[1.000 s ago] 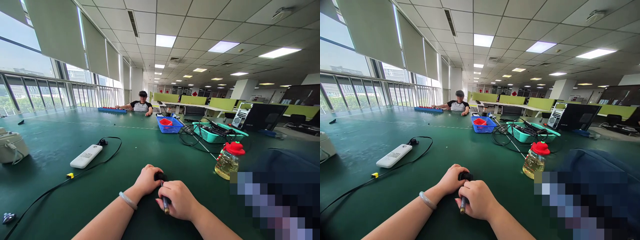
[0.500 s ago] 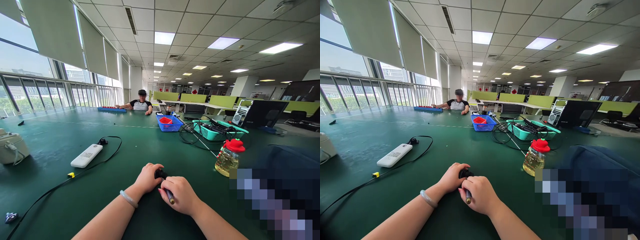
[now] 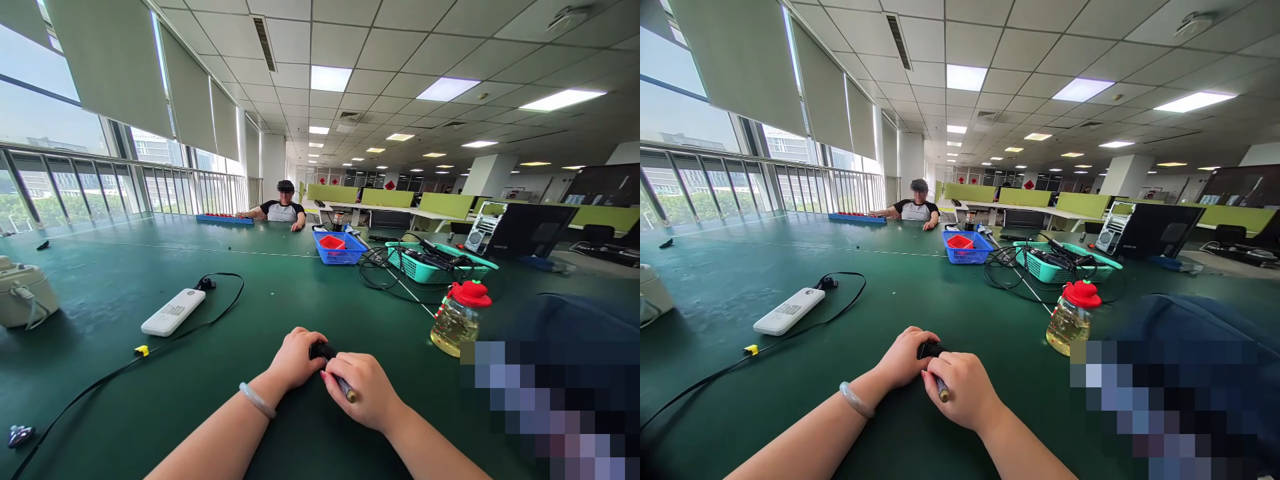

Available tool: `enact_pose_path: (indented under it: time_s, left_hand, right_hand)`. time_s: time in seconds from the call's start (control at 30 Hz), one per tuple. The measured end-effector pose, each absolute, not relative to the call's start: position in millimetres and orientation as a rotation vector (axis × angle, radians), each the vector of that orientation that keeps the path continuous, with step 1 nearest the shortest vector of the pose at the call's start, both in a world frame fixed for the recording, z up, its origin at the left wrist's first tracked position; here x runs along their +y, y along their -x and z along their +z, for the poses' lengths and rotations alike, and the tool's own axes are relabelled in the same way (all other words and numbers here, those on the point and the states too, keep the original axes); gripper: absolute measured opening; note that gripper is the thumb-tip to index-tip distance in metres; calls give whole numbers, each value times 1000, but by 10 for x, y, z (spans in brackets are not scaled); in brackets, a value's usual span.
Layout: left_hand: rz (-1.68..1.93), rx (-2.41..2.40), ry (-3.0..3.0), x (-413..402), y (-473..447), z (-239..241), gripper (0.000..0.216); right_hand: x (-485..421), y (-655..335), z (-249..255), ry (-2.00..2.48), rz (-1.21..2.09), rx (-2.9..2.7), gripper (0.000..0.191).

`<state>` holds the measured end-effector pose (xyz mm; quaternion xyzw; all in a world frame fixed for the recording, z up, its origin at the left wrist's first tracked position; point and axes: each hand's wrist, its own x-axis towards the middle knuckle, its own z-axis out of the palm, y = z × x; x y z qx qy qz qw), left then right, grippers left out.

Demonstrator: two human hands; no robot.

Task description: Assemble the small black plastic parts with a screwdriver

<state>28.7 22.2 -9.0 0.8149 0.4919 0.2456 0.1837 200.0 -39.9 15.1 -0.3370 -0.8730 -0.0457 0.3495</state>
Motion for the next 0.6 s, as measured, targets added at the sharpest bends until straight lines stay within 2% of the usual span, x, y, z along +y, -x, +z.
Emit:
enact_pose_path:
  time_s: [0.6]
  left_hand:
    - [690, 1419, -2273, 213, -287, -88, 37]
  right_hand:
    - [-396, -2022, 160, 900, -174, -2229, 27]
